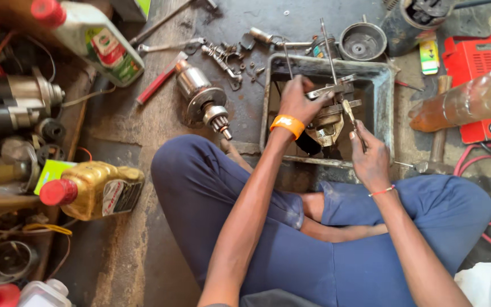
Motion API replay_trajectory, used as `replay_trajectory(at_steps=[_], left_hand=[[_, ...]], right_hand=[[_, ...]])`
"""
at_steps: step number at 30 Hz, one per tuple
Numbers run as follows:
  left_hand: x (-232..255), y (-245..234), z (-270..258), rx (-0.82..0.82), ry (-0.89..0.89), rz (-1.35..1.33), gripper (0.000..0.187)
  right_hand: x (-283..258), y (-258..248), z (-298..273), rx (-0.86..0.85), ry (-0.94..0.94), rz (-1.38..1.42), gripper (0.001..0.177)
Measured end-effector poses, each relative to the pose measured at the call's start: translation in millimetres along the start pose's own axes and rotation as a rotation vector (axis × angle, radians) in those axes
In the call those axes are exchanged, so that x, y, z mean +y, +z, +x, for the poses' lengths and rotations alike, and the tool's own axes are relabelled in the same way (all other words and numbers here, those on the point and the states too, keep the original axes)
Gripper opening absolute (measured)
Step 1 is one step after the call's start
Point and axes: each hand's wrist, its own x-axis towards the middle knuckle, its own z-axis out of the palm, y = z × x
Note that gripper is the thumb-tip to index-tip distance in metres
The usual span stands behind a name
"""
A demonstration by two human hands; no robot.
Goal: The person scrubs a disassembled mechanical part, likely a starter motor housing, with a brush inside a metal tray filled with liquid. The person repeatedly dips the brush into the liquid and scrubs the interior and exterior surfaces of the part.
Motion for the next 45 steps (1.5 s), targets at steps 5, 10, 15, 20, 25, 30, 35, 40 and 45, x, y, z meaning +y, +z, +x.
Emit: replay_trajectory(at_steps=[5,10,15,20,25,30,35,40,45], left_hand=[[-18,15,2,0.098,-0.154,-0.107,0.089],[-42,16,11,-0.296,-0.188,-0.254,0.079],[-35,1,12,-0.613,-0.1,-0.498,0.058],[8,13,-9,-0.519,0.097,-0.023,0.059],[41,20,-18,-0.248,0.46,0.118,0.05],[55,8,-26,-0.245,0.395,0.209,0.053],[64,3,-14,-0.16,0.26,0.371,0.064],[55,-1,2,-0.172,0.113,0.165,0.073],[42,8,1,-0.124,0.185,0.042,0.082]], right_hand=[[17,-10,10,0.052,0.098,0.127,0.04],[31,-17,13,0.051,0.142,0.185,0.044],[30,-19,14,0.049,0.162,0.16,0.044],[33,-29,17,0.065,0.335,0.189,0.042],[38,-27,14,0.024,0.247,0.118,0.039],[36,-29,17,-0.094,0.286,0.029,0.042],[52,-43,33,-0.171,0.203,-0.163,0.03],[58,-20,30,-0.293,0.01,-0.457,0.024],[10,-55,14,-0.28,0.13,-0.287,0.029]])
